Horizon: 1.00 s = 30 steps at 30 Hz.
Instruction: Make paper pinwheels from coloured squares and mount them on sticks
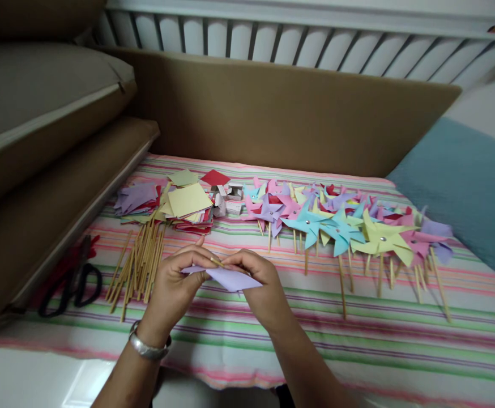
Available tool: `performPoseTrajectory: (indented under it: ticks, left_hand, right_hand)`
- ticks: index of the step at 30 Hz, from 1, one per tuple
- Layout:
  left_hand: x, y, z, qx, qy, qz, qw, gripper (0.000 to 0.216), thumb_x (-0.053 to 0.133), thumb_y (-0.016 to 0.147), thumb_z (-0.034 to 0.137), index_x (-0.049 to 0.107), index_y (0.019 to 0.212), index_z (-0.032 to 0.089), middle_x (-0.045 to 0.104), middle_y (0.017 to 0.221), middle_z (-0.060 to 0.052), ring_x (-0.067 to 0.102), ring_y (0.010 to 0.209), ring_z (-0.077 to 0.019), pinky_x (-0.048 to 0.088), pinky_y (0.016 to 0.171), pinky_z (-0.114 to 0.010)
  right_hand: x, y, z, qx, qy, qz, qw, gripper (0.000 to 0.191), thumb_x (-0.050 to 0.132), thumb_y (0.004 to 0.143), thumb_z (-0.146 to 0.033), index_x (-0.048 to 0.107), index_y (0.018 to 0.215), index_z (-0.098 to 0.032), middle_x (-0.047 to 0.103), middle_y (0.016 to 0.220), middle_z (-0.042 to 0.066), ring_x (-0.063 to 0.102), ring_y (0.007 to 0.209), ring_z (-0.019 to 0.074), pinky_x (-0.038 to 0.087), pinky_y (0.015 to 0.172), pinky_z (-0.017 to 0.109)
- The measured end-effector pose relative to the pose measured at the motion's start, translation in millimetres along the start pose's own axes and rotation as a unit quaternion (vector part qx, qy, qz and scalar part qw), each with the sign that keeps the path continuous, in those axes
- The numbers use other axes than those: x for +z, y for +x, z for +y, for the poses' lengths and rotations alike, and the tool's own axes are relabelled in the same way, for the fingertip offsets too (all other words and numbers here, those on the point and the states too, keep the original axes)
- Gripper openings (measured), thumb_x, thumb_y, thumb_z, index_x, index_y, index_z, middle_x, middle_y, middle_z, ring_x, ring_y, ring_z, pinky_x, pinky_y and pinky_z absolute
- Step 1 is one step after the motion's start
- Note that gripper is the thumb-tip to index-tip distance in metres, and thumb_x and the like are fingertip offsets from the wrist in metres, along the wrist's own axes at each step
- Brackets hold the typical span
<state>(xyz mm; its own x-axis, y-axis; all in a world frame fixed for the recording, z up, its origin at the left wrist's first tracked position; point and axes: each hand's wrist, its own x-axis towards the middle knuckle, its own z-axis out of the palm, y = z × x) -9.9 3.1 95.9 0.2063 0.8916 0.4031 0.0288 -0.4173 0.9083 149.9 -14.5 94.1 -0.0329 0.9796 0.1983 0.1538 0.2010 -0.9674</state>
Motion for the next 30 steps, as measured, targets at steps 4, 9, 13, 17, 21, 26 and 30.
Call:
performPoseTrajectory:
  ticks: [4, 9, 13, 17, 21, 26, 30]
  left_hand:
    - [-0.2, -0.6, -0.9, -0.002, -0.002, 0.007, 1.000, 0.011, 0.065, 0.074, 0.012, 0.068, 0.071, 0.022, 0.067, 0.076, 0.000, 0.062, 0.075, -0.0153, 0.035, 0.099, -0.040]
    - [0.2, -1.5, -1.4, -0.003, -0.002, 0.014, 1.000, 0.010, 0.066, 0.073, 0.013, 0.068, 0.072, 0.022, 0.067, 0.077, 0.000, 0.062, 0.077, -0.0158, 0.041, 0.093, -0.037]
    - [0.4, -1.1, -1.4, -0.002, 0.009, 0.020, 1.000, 0.010, 0.065, 0.073, 0.013, 0.068, 0.072, 0.022, 0.067, 0.077, 0.000, 0.062, 0.077, -0.0151, 0.039, 0.096, -0.038]
    - [-0.5, -1.1, -2.0, -0.013, 0.013, 0.024, 1.000, 0.008, 0.066, 0.073, 0.016, 0.069, 0.072, 0.023, 0.068, 0.083, -0.001, 0.063, 0.082, -0.0161, 0.040, 0.095, -0.037]
    - [1.3, -3.9, 1.9, -0.067, 0.014, 0.038, 0.997, 0.002, 0.068, 0.069, 0.023, 0.069, 0.071, 0.023, 0.069, 0.090, -0.003, 0.063, 0.090, -0.0202, 0.047, 0.087, -0.034]
    - [8.1, -9.0, 8.1, -0.128, 0.021, 0.081, 0.988, 0.016, 0.073, 0.059, 0.036, 0.069, 0.064, 0.022, 0.070, 0.085, -0.004, 0.061, 0.095, -0.0254, 0.042, 0.095, -0.039]
    - [15.7, -24.9, 9.6, -0.184, -0.041, 0.082, 0.979, 0.023, 0.079, 0.048, 0.037, 0.066, 0.055, 0.020, 0.071, 0.082, -0.005, 0.061, 0.097, -0.0289, 0.048, 0.086, -0.036]
  right_hand:
    - [2.7, -0.4, 0.1, -0.003, 0.009, 0.010, 1.000, 0.011, 0.057, 0.074, -0.016, 0.068, 0.076, -0.020, 0.066, 0.074, 0.002, 0.060, 0.071, 0.0151, 0.045, 0.064, 0.025]
    - [5.4, -0.7, -1.1, -0.012, 0.018, 0.019, 1.000, 0.011, 0.057, 0.075, -0.015, 0.068, 0.075, -0.019, 0.066, 0.075, 0.002, 0.061, 0.072, 0.0152, 0.046, 0.065, 0.025]
    - [6.3, -0.2, -0.7, -0.007, 0.028, 0.020, 0.999, 0.011, 0.058, 0.074, -0.015, 0.068, 0.074, -0.019, 0.066, 0.074, 0.002, 0.061, 0.071, 0.0146, 0.046, 0.064, 0.025]
    - [7.1, 0.7, -1.7, 0.016, 0.067, 0.025, 0.997, 0.011, 0.059, 0.071, -0.014, 0.068, 0.074, -0.019, 0.068, 0.076, 0.002, 0.062, 0.073, 0.0153, 0.048, 0.066, 0.025]
    - [3.9, -2.6, -7.2, 0.003, 0.085, 0.027, 0.996, 0.016, 0.061, 0.067, -0.010, 0.069, 0.076, -0.019, 0.070, 0.079, 0.001, 0.064, 0.075, 0.0154, 0.049, 0.069, 0.025]
    - [-18.5, -20.2, -6.0, 0.009, 0.034, 0.026, 0.999, 0.018, 0.057, 0.074, -0.013, 0.072, 0.083, -0.019, 0.069, 0.078, 0.001, 0.063, 0.072, 0.0136, 0.048, 0.066, 0.022]
    - [-42.1, -59.2, 0.2, 0.048, -0.039, 0.030, 0.998, 0.018, 0.060, 0.072, -0.012, 0.073, 0.083, -0.019, 0.068, 0.075, 0.000, 0.061, 0.068, 0.0121, 0.044, 0.061, 0.020]
